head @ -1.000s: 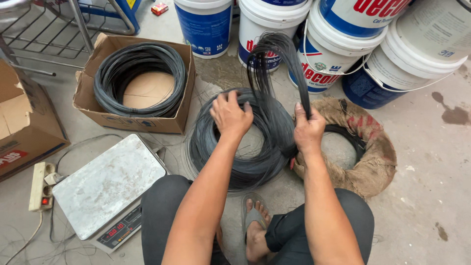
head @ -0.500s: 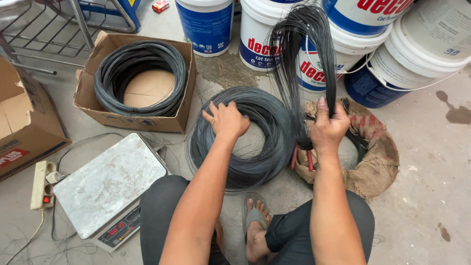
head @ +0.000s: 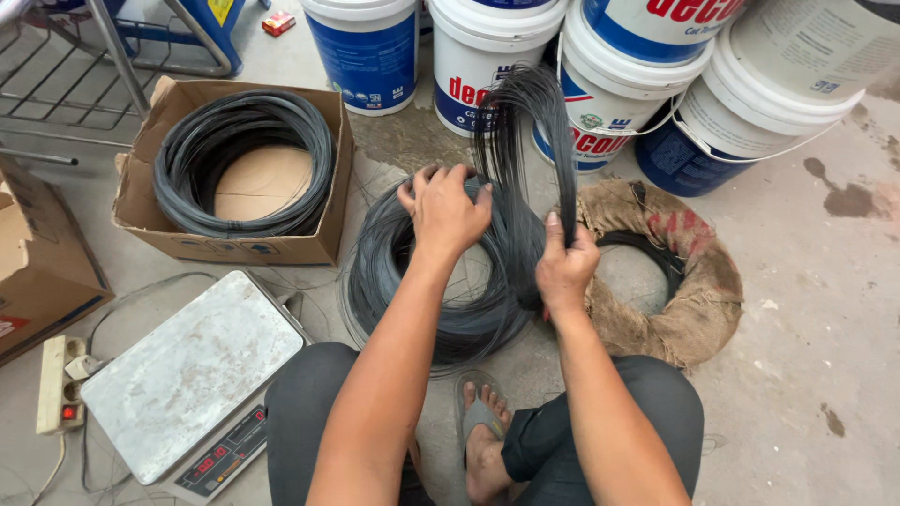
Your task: The person handles a coil of black wire, placing it on a digital scale to weigh it. They then use pliers to cut a section of the wire from the coil and place the cut piece back on the scale.
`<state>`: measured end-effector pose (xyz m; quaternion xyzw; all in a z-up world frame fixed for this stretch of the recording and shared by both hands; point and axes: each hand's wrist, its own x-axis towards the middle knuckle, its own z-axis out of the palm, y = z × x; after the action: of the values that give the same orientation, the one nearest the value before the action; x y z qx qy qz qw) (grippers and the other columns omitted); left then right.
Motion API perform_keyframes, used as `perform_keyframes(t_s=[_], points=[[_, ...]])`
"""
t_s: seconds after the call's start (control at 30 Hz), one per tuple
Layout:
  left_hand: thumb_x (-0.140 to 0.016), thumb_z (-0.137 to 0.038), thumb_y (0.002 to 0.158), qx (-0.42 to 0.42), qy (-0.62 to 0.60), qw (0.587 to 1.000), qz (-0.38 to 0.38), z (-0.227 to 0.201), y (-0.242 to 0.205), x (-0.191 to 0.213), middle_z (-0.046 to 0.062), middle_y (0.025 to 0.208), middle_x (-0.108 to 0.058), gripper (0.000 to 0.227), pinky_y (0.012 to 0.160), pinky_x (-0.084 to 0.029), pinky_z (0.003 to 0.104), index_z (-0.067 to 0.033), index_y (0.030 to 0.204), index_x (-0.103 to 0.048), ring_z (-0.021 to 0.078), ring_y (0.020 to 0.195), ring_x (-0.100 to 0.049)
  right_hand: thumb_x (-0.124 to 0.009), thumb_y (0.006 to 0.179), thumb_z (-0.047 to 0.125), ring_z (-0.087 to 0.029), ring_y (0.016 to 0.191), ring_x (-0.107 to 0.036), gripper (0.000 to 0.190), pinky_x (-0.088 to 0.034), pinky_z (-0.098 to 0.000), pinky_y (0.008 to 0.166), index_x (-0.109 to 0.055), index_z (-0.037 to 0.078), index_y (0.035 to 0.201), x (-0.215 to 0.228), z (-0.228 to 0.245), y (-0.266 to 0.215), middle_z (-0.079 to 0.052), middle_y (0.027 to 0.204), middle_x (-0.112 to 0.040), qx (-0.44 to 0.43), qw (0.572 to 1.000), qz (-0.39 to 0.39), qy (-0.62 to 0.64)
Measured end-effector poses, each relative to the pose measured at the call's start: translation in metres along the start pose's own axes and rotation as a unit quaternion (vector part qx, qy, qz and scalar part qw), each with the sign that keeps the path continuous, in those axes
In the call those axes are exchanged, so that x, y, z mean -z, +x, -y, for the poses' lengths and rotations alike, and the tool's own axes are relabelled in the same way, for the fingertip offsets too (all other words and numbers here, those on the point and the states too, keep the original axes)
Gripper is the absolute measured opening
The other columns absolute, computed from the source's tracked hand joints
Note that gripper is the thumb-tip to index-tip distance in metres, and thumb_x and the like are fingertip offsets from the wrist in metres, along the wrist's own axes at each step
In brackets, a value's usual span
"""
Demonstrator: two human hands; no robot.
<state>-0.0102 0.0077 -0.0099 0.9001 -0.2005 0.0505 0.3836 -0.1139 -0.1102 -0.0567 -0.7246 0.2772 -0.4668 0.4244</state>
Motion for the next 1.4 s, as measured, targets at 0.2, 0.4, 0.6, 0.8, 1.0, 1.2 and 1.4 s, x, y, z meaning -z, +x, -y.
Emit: perform_keyframes(t_s=[0.2, 0.4, 0.6, 0.8, 1.0, 1.2, 1.4], points=[[-0.045, -0.070, 0.071, 0.062, -0.156, 0.962, 0.216, -0.043, -0.011, 0.038, 0.015, 0.121, -0.055, 0.078, 0.100, -0.030, 0.051, -0.0123, 0.123, -0.050, 0.0363, 0.125, -0.040, -0.065, 0.081, 0.018, -0.014, 0.048, -0.045, 0.021, -0.037, -0.0263, 0.043, -0.059, 0.009, 0.064, -0.007, 0.015, -0.023, -0.005, 0.049, -0.051, -0.049, 0.999, 0.011, 0.012], [-0.085, -0.035, 0.054, 0.164, -0.397, 0.900, 0.075, -0.026, -0.006, -0.015, 0.023, 0.111, -0.044, 0.097, 0.083, -0.052, 0.040, -0.0023, 0.127, -0.031, 0.0333, 0.091, -0.063, -0.070, 0.071, 0.019, -0.015, 0.045, -0.052, 0.015, -0.040, -0.0247, 0.042, -0.059, 0.014, 0.062, -0.023, -0.015, -0.047, -0.005, 0.047, -0.052, -0.058, 0.998, 0.006, -0.031], [-0.071, -0.050, 0.067, 0.251, -0.553, 0.766, 0.210, -0.017, -0.003, -0.032, 0.013, 0.098, -0.055, 0.082, 0.068, -0.036, 0.029, 0.0021, 0.124, -0.042, 0.0191, 0.084, -0.053, -0.072, 0.069, 0.015, -0.016, 0.049, -0.050, 0.016, -0.040, -0.0283, 0.044, -0.059, 0.006, 0.065, -0.014, 0.016, -0.033, -0.009, 0.050, -0.051, -0.056, 0.998, 0.021, 0.019], [-0.076, -0.046, 0.059, 0.183, -0.439, 0.848, 0.233, -0.034, 0.001, -0.024, 0.028, 0.123, -0.048, 0.097, 0.088, -0.041, 0.055, 0.0040, 0.132, -0.035, 0.0431, 0.115, -0.047, -0.075, 0.065, 0.017, -0.018, 0.049, -0.058, 0.018, -0.043, -0.0267, 0.044, -0.059, 0.009, 0.063, -0.024, -0.021, -0.039, -0.009, 0.049, -0.056, -0.070, 0.997, 0.042, -0.013], [-0.072, -0.030, 0.070, 0.252, -0.511, 0.813, 0.118, -0.041, 0.000, -0.040, 0.014, 0.061, -0.056, 0.037, 0.032, -0.049, 0.031, -0.0015, 0.086, -0.053, 0.0205, 0.040, -0.057, -0.067, 0.062, 0.022, -0.027, 0.067, -0.062, 0.013, -0.048, -0.0360, 0.057, -0.059, 0.020, 0.072, -0.023, -0.030, -0.048, -0.005, 0.064, -0.057, 0.060, 0.987, 0.037, -0.143], [-0.052, -0.035, 0.086, 0.213, -0.612, 0.751, 0.126, -0.066, -0.001, 0.017, -0.007, 0.046, -0.027, 0.027, 0.023, -0.023, 0.016, -0.0113, 0.076, -0.043, 0.0009, 0.030, -0.026, -0.077, 0.059, 0.012, -0.018, 0.070, -0.062, 0.015, -0.051, -0.0313, 0.066, -0.070, 0.011, 0.073, -0.035, -0.039, -0.059, -0.008, 0.073, -0.068, -0.198, 0.900, 0.367, 0.129], [-0.053, -0.039, 0.086, 0.124, -0.431, 0.890, 0.079, -0.019, -0.001, -0.032, 0.005, 0.050, -0.048, 0.035, 0.048, -0.041, 0.029, -0.0104, 0.068, -0.058, 0.0143, 0.053, -0.048, -0.081, 0.050, 0.000, -0.024, 0.096, -0.057, 0.062, -0.046, -0.0401, 0.087, -0.062, 0.004, 0.108, -0.016, -0.033, -0.036, -0.017, 0.105, -0.064, -0.172, 0.782, 0.574, 0.172]])
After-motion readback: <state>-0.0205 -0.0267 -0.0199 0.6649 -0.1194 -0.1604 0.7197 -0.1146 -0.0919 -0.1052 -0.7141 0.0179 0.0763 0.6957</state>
